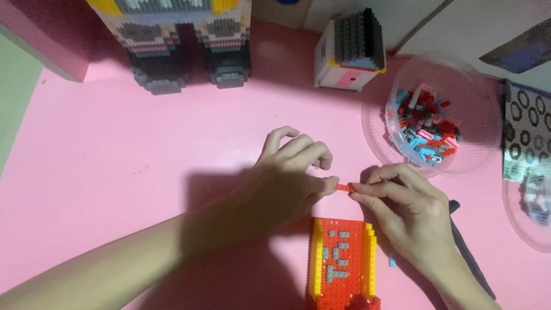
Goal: The person assembles small red and blue plastic bricks on a pink surface. They pick up individual pieces from a container and connect them to form a small strip, occasionally using a black hammer-like tool to tap the pieces together.
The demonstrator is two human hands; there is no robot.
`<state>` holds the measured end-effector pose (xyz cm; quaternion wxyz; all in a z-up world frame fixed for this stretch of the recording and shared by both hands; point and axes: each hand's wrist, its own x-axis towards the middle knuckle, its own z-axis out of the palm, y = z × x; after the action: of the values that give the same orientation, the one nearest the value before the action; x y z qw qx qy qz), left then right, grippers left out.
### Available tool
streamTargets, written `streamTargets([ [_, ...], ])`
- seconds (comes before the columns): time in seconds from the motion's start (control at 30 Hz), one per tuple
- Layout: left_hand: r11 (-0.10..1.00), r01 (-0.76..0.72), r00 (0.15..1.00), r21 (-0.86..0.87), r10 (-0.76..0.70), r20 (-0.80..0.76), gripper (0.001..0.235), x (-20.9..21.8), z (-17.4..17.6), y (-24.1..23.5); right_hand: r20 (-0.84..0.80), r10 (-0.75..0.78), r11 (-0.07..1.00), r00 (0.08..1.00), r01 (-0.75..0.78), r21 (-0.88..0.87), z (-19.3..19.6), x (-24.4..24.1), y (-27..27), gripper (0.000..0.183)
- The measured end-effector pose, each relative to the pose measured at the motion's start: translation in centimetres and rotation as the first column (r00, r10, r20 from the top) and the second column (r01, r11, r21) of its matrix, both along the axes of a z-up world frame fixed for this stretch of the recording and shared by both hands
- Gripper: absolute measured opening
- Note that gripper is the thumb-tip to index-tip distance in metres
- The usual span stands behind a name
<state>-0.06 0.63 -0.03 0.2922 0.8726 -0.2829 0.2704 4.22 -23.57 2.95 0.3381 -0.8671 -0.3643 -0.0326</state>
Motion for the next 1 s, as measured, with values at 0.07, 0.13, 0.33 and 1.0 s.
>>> streamTargets([
  [0.07, 0.999, -0.041, 0.998, -0.005, 0.042, 0.040, 0.026, 0.2, -0.7, -0.5, 0.004, 0.024, 1.000, 1.000, -0.024, 0.000, -0.1, 0.4, -0.2, 0.013],
  [0.13, 0.997, -0.083, 0.993, -0.011, 0.083, 0.079, 0.026, 0.5, -0.9, -0.7, 0.007, 0.049, 0.999, 0.999, -0.049, 0.001, 0.2, 0.6, -0.2, 0.013],
  [0.33, 0.987, -0.152, 0.971, 0.056, 0.138, 0.198, 0.023, 0.6, -1.3, -0.7, 0.122, 0.112, 0.993, 0.986, -0.105, -0.059, 0.7, 0.5, 0.4, 0.022],
  [1.0, 0.995, -0.003, 0.997, 0.096, -0.005, 0.079, 0.025, 0.0, 0.2, -0.3, 0.314, 0.216, 0.973, 0.925, -0.232, 0.015, 0.7, 0.8, 0.4, 0.023],
])
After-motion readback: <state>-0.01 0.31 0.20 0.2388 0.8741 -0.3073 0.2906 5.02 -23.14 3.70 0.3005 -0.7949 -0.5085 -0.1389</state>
